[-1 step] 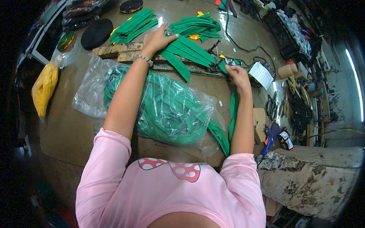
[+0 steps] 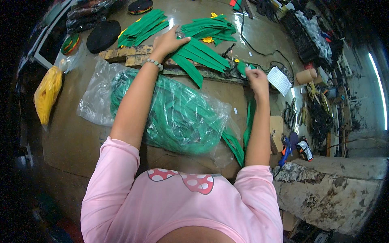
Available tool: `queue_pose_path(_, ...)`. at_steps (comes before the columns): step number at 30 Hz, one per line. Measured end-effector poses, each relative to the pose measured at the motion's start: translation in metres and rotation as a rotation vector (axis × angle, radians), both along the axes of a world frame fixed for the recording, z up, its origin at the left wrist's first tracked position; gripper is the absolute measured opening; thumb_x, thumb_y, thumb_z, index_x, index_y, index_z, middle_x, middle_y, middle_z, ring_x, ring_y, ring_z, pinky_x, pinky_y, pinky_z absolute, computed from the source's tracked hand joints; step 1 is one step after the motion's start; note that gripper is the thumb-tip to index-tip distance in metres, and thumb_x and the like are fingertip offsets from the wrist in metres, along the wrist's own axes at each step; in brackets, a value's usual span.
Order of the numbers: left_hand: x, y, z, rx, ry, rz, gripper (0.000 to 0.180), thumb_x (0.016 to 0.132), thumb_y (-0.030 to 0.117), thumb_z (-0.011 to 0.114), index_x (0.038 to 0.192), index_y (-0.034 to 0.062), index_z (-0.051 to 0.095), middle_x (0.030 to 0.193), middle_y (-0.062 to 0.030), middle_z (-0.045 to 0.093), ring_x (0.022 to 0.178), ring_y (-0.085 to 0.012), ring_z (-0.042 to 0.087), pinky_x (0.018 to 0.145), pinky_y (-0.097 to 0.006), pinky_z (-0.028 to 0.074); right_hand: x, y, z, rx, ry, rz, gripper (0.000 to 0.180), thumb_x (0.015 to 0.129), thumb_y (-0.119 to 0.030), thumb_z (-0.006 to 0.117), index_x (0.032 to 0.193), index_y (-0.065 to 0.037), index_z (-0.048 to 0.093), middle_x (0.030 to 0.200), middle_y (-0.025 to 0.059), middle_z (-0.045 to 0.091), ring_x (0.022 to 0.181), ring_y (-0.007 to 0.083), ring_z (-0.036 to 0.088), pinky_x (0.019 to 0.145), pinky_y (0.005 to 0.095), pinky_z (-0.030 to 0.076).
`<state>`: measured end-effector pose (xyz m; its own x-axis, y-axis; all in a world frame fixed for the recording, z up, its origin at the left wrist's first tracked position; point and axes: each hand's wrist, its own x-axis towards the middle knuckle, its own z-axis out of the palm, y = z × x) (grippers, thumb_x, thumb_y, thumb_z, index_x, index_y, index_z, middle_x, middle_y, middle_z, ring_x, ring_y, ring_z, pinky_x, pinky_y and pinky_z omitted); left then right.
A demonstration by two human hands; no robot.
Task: The person folds and stacks green fabric strips, then places them into a plastic bag. Later, they unroll a multicolored ribbon and fold it into sections on the table. The workspace contains hats and other craft materials.
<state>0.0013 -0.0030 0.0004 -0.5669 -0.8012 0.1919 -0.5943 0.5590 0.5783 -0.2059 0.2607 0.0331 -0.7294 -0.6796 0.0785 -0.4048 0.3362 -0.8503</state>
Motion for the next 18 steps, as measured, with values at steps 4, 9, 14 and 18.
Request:
queue_pose_path(4,0.004,-0.014,-0.012,0.13,0.193,-0.116,0.085,0.069,0.054,0.064,0.139,0.0139,0.035,0.105,-0.0098,0.065,0.095,-0.0302,0.062,0.082,-0.038,0.046,0.028,-0.035,0.049,-0.267,0.439,-0.045,0.032,0.083,-0.032,0.066,0.082,0.0,0.065,0.072,0.0021,0.061,0.067,0.0086,0.051,0.062,0.0234,0.039)
queue_pose_path(9,0.009,-0.017,-0.016,0.145,0.244,-0.172,0.082,0.069,0.047,0.064,0.14,0.0192,0.034,0.098,-0.0069,0.065,0.09,-0.0282,0.062,0.08,-0.038,0.046,0.078,-0.14,0.031,-0.041,0.391,0.214,0.041,0.076,-0.04,0.067,0.082,0.0,0.066,0.081,0.0173,0.066,0.077,0.0297,0.063,0.069,0.0372,0.048)
queue_pose_path(14,0.01,-0.002,0.001,0.099,0.107,-0.065,0.08,0.071,0.05,0.06,0.14,0.0206,0.033,0.096,-0.0078,0.065,0.087,-0.0271,0.062,0.078,-0.037,0.046,0.066,-0.174,-0.012,0.156,0.408,0.195,0.035,0.071,-0.036,0.07,0.076,-0.002,0.064,0.074,0.0186,0.064,0.074,0.0342,0.063,0.068,0.0393,0.049)
queue_pose_path(18,0.003,0.01,0.01,0.048,0.017,0.026,0.088,0.069,0.066,0.058,0.137,0.0141,0.039,0.1,-0.0104,0.065,0.096,-0.0291,0.062,0.081,-0.038,0.047,0.064,-0.175,-0.012,0.182,0.409,0.181,0.039,0.071,-0.04,0.072,0.075,-0.001,0.063,0.07,0.0131,0.064,0.066,0.0247,0.062,0.063,0.0354,0.048)
